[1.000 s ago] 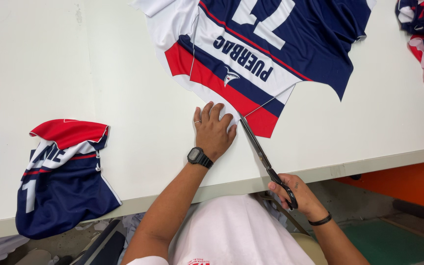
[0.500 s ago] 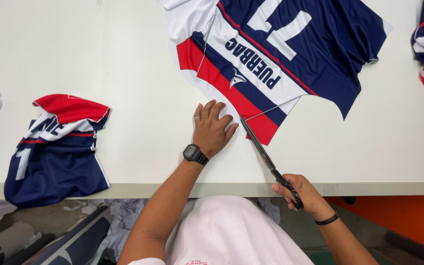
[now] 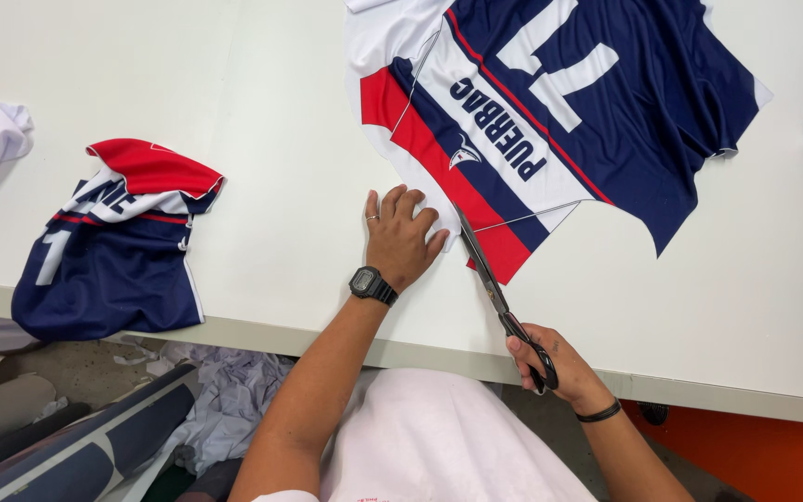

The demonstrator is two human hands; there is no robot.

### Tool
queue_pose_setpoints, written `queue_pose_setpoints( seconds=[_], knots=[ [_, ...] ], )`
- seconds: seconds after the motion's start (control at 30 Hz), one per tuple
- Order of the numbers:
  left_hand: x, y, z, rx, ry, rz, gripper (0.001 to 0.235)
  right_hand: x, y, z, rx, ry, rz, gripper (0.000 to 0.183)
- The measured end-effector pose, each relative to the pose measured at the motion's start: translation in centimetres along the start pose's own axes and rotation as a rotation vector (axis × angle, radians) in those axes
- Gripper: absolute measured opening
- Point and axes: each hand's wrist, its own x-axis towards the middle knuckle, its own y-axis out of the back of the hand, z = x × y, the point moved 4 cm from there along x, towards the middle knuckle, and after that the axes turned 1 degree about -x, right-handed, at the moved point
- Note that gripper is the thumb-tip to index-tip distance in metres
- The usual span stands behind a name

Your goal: The person uses shears to cut a white fabric piece placed over a blue and red jersey on a white table. The person trims the white fabric along the contours of the jersey, including the collar, shoulders, and side seams, while holding the fabric steady with the left hand.

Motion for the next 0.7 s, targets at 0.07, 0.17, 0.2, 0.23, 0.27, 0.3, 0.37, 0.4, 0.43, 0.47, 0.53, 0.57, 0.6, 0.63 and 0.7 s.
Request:
queue_pose_setpoints(
  seconds=[0.07,0.17,0.2,0.23,0.27,0.3,0.37,0.4,0.43,0.47,0.53,0.57,0.6,0.63,0.7],
  knots=[
    [-0.08,-0.14,-0.06,0.001,0.007,-0.004,0.025,0.05,0.14,-0.05,0.019,0.001,-0.006,0.056],
    [-0.01,-0.19,-0.08,0.000,0.008,0.002,0.025,0.26,0.32,-0.31,0.025,0.012,-0.017,0.056],
    [0.04,-0.21,-0.08,0.002,0.007,0.001,0.025,0.32,0.34,-0.41,0.022,0.017,-0.021,0.056],
    [0.08,-0.24,-0.09,0.004,0.006,0.001,0.025,0.39,0.45,-0.42,0.002,0.000,-0.002,0.056],
    [0.05,-0.27,-0.08,0.006,0.005,-0.001,0.025,0.42,0.50,-0.38,-0.018,-0.018,0.017,0.056],
    [0.04,-0.30,-0.10,0.008,0.004,-0.001,0.025,0.45,0.57,-0.32,-0.038,-0.035,0.035,0.055],
    [-0.02,-0.37,-0.14,0.010,0.005,-0.003,0.025,0.48,0.48,-0.42,-0.044,-0.018,0.023,0.056],
    [-0.03,-0.40,-0.15,0.010,0.005,-0.003,0.025,0.49,0.45,-0.45,-0.046,-0.008,0.018,0.056],
    [-0.06,-0.41,-0.14,0.011,0.006,-0.002,0.025,0.48,0.44,-0.43,-0.045,-0.012,0.021,0.056],
    [0.01,-0.43,-0.12,0.012,0.006,0.000,0.025,0.54,0.51,-0.45,-0.045,-0.015,0.025,0.056],
    [0.07,-0.45,-0.12,0.011,0.011,-0.012,0.025,0.62,0.51,-0.46,-0.042,-0.022,0.030,0.056],
    [0.04,-0.43,-0.17,0.011,0.015,-0.018,0.025,0.65,0.46,-0.46,-0.040,-0.027,0.031,0.056],
    [0.03,-0.39,-0.13,0.010,0.010,-0.012,0.025,0.64,0.46,-0.45,-0.037,-0.033,0.034,0.056],
    [0.01,-0.34,-0.10,0.010,0.006,-0.007,0.026,0.62,0.44,-0.47,-0.038,-0.031,0.035,0.056],
    [0.03,-0.26,-0.07,0.006,0.006,-0.005,0.025,0.65,0.49,-0.63,-0.042,-0.023,0.037,0.057]
  ],
)
